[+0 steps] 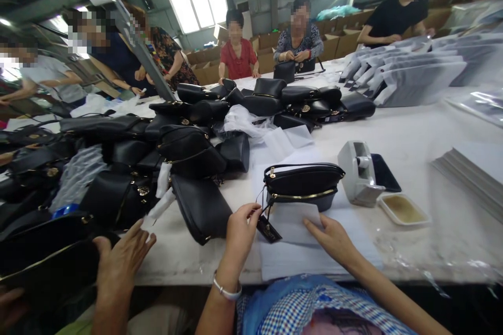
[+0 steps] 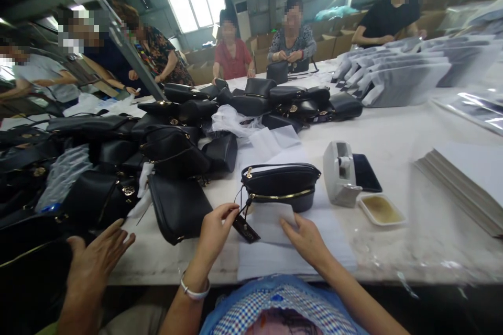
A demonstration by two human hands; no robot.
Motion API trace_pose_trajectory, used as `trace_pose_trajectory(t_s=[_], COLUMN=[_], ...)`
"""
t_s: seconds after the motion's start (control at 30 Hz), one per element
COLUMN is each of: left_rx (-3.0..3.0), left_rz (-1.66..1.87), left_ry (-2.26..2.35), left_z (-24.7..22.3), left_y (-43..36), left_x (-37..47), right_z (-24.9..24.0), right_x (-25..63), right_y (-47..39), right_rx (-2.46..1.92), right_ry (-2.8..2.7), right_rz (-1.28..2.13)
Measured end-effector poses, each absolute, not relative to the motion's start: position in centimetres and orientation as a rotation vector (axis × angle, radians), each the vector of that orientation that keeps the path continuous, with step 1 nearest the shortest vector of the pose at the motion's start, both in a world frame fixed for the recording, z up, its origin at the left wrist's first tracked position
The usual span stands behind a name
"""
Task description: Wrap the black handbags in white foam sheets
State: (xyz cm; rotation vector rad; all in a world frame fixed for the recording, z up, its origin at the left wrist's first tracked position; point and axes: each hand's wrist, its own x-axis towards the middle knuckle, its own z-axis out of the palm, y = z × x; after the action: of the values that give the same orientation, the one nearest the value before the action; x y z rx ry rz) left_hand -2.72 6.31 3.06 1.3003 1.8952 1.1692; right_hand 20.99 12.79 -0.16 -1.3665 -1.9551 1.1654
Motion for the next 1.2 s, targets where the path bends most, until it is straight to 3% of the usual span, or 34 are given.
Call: trace_pose_trajectory(t_s=[0.27, 0.43, 0.63, 1.03, 1.2], left_rx=[0.732, 0.940, 1.174, 1.813, 1.827], left_rz=[1.555, 1.416, 1.012, 1.099, 1.359], left_ry=[1.347, 1.649, 1.547, 2.343, 2.197], left_z=[3.0, 3.4, 3.9, 5.1, 4.0], left_y=[5.8, 5.5, 5.9, 7.4, 7.0], left_x=[-2.5, -4.0, -4.9, -6.5, -1.7], right_z=[-0.3, -1.0, -1.6, -2.7, -2.6], right_x=[19.7, 20.2, 20.4, 21.6, 21.6], right_y=[12.9, 13.5, 13.9, 15.9, 15.3], right_rx=[-1.102, -1.107, -1.141, -1.239, -1.225], right_ry=[-2.097, -2.149, -2.084, -1.989, -1.956], right_rz=[1.186, 1.217, 1.252, 1.196, 1.266])
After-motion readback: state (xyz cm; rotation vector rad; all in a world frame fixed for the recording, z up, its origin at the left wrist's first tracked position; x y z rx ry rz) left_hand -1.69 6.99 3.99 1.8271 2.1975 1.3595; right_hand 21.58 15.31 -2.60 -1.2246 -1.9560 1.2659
